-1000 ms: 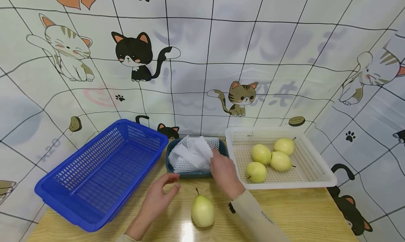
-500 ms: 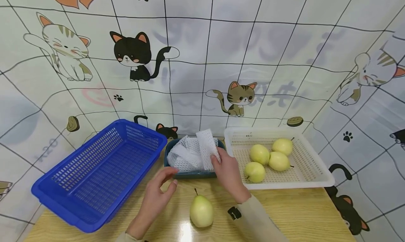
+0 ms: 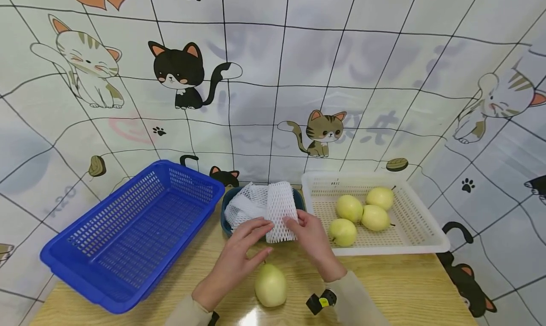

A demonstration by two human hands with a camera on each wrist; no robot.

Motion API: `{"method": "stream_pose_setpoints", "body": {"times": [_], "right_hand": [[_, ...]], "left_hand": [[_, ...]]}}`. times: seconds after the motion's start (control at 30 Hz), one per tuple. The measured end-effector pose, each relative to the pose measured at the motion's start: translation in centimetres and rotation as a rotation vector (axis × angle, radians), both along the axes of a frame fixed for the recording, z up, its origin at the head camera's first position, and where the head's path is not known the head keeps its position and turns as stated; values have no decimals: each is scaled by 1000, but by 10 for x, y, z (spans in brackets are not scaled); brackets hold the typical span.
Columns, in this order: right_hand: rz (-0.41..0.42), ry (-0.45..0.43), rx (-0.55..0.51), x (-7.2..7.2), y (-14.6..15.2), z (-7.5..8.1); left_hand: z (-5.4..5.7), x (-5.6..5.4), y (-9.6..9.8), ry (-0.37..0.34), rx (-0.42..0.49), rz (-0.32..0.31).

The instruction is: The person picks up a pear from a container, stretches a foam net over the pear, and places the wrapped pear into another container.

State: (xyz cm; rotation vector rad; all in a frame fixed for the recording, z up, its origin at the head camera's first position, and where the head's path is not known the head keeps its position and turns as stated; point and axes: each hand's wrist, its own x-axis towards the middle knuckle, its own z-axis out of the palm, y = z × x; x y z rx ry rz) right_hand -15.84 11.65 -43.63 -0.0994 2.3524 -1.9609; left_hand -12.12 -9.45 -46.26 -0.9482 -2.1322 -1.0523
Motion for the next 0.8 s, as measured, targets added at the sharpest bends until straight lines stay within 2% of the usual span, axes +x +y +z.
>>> {"method": "stream_pose_setpoints", "body": {"times": [0.17,0.3,0.4,0.5,0.67,0.8], "right_hand": [[23,-26,-32,7,-2,1],[72,-76,-169,12,-5,5],[164,-134,-310,16,-5,8],[280,-162,-392,17,-2,10],[461,-163,-470,18,3,10],[557,-172,-495,19,7,9]], "left_hand": [[-2,-5,8,29,-86,28],[-3,-6,13,-15,-79,64],[-2,-5,13,-74,-26,94],[-1,-5,11,-115,28,117],[-2,-6,7,-89,105,102],[-3,-8,6,-67,151,99]]}}
